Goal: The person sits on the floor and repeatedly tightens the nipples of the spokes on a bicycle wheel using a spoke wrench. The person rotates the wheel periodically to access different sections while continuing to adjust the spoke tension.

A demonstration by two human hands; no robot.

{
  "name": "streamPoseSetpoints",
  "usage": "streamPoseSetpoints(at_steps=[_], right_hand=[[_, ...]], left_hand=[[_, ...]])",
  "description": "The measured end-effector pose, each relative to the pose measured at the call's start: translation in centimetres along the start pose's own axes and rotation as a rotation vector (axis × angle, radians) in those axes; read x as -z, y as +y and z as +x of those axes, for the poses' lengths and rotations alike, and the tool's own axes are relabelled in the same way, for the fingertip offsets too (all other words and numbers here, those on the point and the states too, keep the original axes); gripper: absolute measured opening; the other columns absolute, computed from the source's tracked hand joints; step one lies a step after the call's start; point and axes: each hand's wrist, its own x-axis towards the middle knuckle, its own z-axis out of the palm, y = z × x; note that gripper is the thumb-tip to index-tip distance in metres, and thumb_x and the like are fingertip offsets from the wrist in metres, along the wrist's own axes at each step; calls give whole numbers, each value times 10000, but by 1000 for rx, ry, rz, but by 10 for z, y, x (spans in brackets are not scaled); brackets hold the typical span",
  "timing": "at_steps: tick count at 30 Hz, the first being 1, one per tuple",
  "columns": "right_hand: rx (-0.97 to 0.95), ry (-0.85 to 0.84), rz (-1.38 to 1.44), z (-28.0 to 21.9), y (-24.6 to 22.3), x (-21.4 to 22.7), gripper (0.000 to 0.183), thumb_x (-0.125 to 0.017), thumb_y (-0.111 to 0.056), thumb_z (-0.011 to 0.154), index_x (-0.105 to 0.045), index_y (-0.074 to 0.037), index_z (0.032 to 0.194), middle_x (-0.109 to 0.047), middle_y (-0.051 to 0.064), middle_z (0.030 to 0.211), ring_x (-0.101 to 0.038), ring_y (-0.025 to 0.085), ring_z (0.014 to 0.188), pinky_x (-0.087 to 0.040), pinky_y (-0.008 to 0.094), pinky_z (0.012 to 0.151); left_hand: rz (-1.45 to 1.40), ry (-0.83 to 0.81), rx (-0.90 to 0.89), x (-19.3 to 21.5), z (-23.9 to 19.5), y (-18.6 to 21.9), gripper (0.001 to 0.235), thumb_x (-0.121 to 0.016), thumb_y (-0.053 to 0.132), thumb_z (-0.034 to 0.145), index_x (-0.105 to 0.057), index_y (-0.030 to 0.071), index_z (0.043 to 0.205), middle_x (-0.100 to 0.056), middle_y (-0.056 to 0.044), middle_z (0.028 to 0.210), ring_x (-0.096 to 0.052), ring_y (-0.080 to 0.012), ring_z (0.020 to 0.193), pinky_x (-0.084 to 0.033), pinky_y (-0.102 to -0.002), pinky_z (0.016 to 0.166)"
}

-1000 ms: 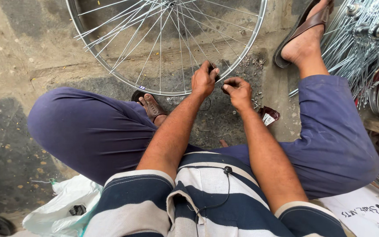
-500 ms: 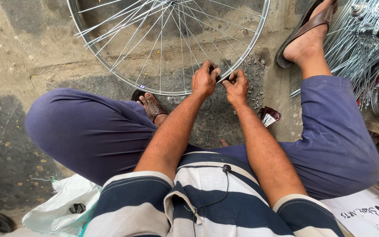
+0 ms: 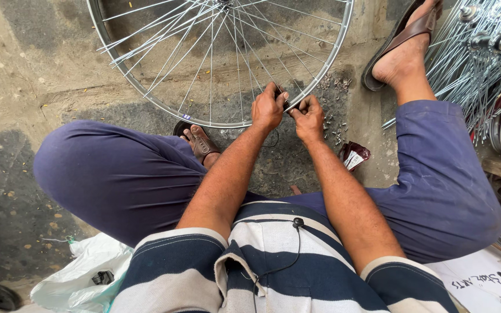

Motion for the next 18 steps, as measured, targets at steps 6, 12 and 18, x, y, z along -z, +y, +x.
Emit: streamPoseSetpoints(at_steps=[6, 12, 18], right_hand=[[-40, 101, 82, -4, 3, -4, 405, -765, 124, 827, -451, -126, 878, -427, -68, 785, -412, 37, 695, -447, 217, 640], [-34, 84, 56, -2, -7, -3, 384, -749, 124, 837, -461, -127, 873, -436, -68, 792, -432, 37, 696, -484, 220, 654], [-63, 33, 35, -1, -7, -4, 351, -680, 132, 817, -459, -133, 880, -464, -73, 800, -471, 33, 704, -536, 216, 688]], left_hand=[[7, 1, 10, 0, 0, 1, 253, -658, 344, 968, -625, 99, 1021, -768, -112, 894, -733, -338, 872, -528, -485, 783], [1, -5, 13, 0, 0, 1, 249, -654, 343, 965, -622, 104, 1031, -774, -106, 893, -739, -329, 870, -529, -476, 783], [3, -34, 50, 2, -1, 4, 251, -648, 350, 967, -624, 108, 1029, -774, -92, 891, -745, -306, 862, -530, -465, 780]])
